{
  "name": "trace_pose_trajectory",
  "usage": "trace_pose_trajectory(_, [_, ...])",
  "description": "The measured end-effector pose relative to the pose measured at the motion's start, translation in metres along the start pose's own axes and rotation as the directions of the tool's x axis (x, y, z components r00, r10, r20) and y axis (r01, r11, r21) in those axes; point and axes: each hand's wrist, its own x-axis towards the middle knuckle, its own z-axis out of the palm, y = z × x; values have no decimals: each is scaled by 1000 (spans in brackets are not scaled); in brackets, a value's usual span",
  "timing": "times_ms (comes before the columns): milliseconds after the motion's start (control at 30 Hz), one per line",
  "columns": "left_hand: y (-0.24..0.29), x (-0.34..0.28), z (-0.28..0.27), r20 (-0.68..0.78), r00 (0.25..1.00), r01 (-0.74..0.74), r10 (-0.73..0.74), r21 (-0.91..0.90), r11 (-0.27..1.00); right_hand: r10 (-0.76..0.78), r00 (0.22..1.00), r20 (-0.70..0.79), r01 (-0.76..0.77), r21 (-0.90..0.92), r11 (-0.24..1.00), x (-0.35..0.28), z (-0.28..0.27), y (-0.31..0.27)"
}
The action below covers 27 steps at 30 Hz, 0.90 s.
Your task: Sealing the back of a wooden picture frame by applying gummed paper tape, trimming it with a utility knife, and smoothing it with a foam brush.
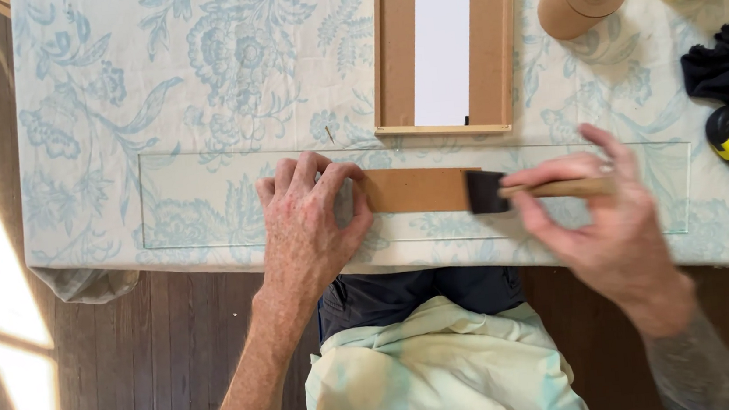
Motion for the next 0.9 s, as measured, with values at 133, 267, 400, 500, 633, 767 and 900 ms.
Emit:
trace_pose_trajectory(133, [4, 0, -3, 42, 999, -5, 5, 4, 1000, 73, 996, -48, -74, -30, 997, -4, -31, -1])
trace_pose_trajectory(267, [9, -6, 4, 28, 993, -117, 117, 15, 993, 91, 981, -174, -59, 178, 982, 15, -50, -19])
trace_pose_trajectory(400, [44, -14, 4, -109, 978, -194, 180, -140, 971, 7, 988, -156, 21, 181, 983, 42, -55, -34])
trace_pose_trajectory(500, [93, -25, 5, 64, 991, -114, 121, -91, 989, -72, 996, -46, 78, 123, 989, 68, -52, -49])
trace_pose_trajectory(633, [115, -24, 22, 148, 989, 11, -9, -17, 1000, -307, 941, 141, 275, 207, 939, 103, -19, -48])
trace_pose_trajectory(767, [119, -27, 36, 180, 981, 67, -70, 26, 997, -407, 779, 477, 506, -97, 857, 117, 12, -44])
trace_pose_trajectory(900, [121, -34, 38, 140, 989, 21, -37, 114, 993, -467, 639, 612, 644, -93, 760, 123, 38, -43])
